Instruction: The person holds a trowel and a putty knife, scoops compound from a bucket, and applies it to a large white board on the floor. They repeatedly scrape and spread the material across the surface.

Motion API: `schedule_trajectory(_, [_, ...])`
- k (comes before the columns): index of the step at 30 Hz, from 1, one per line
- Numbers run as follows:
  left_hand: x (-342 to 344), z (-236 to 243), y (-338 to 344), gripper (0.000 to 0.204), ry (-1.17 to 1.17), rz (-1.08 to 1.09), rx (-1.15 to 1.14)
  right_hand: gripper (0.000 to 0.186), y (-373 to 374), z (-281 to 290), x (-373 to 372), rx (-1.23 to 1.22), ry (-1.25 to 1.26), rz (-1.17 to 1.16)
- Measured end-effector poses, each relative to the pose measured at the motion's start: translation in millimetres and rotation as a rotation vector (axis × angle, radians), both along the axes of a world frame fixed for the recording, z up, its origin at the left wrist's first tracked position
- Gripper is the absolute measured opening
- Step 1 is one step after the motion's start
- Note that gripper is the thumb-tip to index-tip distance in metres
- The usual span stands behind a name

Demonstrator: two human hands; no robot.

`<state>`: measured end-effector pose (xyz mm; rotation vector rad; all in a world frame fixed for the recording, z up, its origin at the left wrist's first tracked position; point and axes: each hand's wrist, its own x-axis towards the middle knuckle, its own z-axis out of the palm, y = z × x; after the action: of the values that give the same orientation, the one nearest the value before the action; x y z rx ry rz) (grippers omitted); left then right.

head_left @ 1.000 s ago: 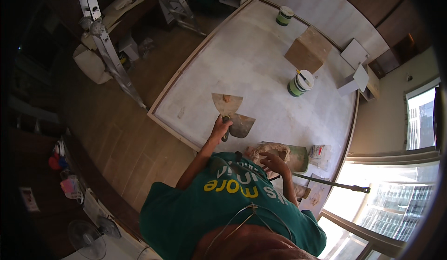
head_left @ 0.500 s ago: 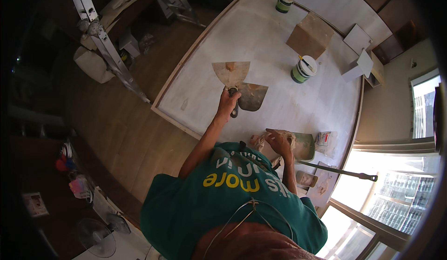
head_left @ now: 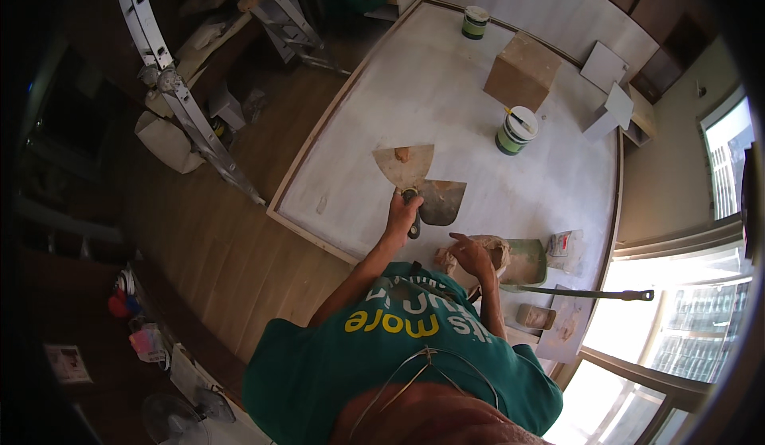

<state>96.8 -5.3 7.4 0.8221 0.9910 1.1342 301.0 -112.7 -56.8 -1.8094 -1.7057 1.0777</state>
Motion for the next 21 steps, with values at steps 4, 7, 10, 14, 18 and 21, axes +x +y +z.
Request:
schedule_trajectory(4, [11.2,6.0,-3.2,0.034,0.151,-0.018,-0.022,0.045,-5.6,-11.2,-7.2,-0.07,0.013,0.092])
schedule_trajectory(7, [28.3,20.7,-12.2,0.032,0.118,-0.039,0.007,0.042,-3.9,-10.7,-13.9,-0.058,0.003,0.108])
schedule_trajectory(10, [40.4,19.0,-21.1,0.033,0.166,-0.221,-0.069,0.037,-0.1,-16.6,-32.0,-0.117,-0.07,0.199])
schedule_trajectory(14, [42.5,22.0,-35.2,0.029,0.074,-0.163,0.114,0.034,1.3,4.0,-55.5,-0.253,-0.038,0.305])
schedule_trajectory(18, [-2.3,2.5,-36.4,0.038,0.125,-0.095,-0.075,0.04,3.8,-18.8,-53.1,-0.114,0.166,0.293])
schedule_trajectory(21, [-16.8,3.7,-37.0,0.044,0.081,0.083,-0.038,0.045,16.8,-37.2,-34.5,-0.08,0.079,0.275])
